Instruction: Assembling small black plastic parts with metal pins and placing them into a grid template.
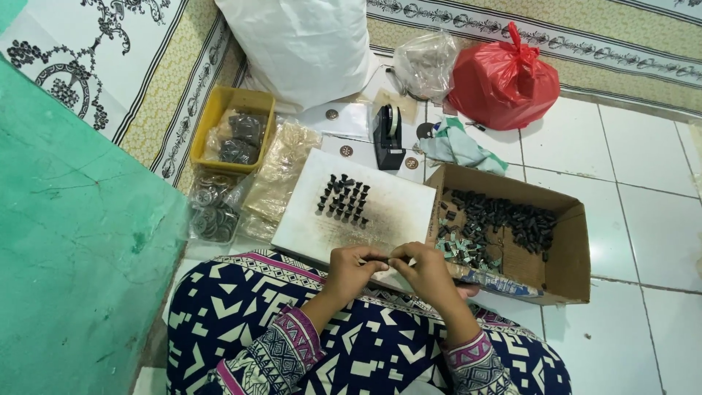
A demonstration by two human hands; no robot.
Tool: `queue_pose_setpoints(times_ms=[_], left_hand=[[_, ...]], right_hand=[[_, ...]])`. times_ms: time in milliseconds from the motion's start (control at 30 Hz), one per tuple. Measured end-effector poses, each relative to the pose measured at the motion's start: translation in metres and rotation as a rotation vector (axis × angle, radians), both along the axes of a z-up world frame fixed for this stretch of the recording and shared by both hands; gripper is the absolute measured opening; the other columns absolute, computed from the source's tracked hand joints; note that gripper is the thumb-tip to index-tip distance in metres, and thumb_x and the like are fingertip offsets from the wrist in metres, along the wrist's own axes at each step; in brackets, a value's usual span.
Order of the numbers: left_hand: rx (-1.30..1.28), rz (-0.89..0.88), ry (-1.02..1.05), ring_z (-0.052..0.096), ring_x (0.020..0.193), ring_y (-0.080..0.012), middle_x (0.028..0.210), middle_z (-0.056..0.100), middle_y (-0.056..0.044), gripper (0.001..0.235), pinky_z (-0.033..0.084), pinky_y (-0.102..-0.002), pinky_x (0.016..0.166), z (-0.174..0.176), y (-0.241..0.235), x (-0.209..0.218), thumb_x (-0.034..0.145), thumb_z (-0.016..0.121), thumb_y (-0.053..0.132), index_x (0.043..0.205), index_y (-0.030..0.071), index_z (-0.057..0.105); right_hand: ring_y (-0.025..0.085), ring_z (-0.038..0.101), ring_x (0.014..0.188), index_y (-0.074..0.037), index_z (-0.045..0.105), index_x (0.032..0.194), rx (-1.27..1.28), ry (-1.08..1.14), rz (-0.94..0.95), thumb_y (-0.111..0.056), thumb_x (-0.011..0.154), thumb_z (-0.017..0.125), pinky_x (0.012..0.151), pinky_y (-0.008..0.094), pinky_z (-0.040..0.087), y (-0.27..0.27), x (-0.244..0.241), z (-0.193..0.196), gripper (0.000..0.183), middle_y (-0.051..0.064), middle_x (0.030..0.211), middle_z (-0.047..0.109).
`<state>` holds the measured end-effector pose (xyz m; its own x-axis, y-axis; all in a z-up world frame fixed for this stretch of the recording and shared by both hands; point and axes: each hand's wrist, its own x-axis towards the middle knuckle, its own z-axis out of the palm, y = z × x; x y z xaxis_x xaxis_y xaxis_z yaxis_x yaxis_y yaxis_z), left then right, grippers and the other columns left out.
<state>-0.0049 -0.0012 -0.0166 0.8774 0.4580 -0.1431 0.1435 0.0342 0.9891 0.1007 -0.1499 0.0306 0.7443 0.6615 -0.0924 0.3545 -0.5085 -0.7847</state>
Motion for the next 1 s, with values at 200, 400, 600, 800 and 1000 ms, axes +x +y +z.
queue_pose_setpoints(times_ms=[200,400,600,800,1000], left_hand=[[-0.05,0.047,-0.106,0.078,0.079,-0.0255,0.088,0.08,-0.019,0.026,0.066,-0.031,0.062,0.014,-0.001,0.006,0.079,0.082,-0.001,0.105,0.004,0.082],[0.017,0.151,-0.17,0.078,0.08,-0.0278,0.088,0.079,-0.022,0.022,0.067,-0.033,0.06,0.019,0.006,0.008,0.081,0.079,-0.006,0.101,0.002,0.081],[0.173,0.157,-0.263,0.078,0.08,-0.0279,0.087,0.079,-0.018,0.03,0.067,-0.031,0.057,0.033,0.007,0.01,0.081,0.074,-0.008,0.107,0.006,0.08],[0.894,0.096,-0.275,0.075,0.08,-0.0277,0.086,0.075,-0.013,0.031,0.064,-0.035,0.066,0.01,0.044,0.041,0.078,0.071,-0.003,0.106,0.008,0.078],[0.869,0.014,-0.262,0.069,0.091,-0.0292,0.102,0.075,-0.015,0.052,0.063,-0.037,0.074,0.041,0.047,0.036,0.086,0.055,-0.006,0.132,0.013,0.068]], right_hand=[[0.023,0.071,0.08,0.003,0.081,0.106,0.252,0.481,-0.214,-0.005,0.079,0.081,0.068,0.034,0.062,-0.01,0.012,-0.021,0.027,0.02,0.088,0.078],[0.024,0.073,0.079,0.007,0.077,0.108,0.353,0.472,-0.279,-0.002,0.081,0.083,0.066,0.035,0.064,0.008,0.001,-0.025,0.029,0.022,0.085,0.077],[0.021,0.07,0.079,0.004,0.079,0.105,0.372,0.258,-0.3,-0.007,0.086,0.083,0.067,0.037,0.065,0.023,-0.004,-0.02,0.023,0.021,0.08,0.076],[0.025,0.072,0.081,-0.002,0.079,0.105,0.341,0.058,-0.287,-0.011,0.09,0.081,0.068,0.038,0.064,0.034,0.035,-0.062,0.018,0.018,0.084,0.074],[0.024,0.074,0.076,-0.009,0.081,0.098,0.327,-0.072,-0.296,-0.012,0.084,0.083,0.063,0.038,0.063,0.063,0.033,-0.086,0.015,0.014,0.081,0.075]])
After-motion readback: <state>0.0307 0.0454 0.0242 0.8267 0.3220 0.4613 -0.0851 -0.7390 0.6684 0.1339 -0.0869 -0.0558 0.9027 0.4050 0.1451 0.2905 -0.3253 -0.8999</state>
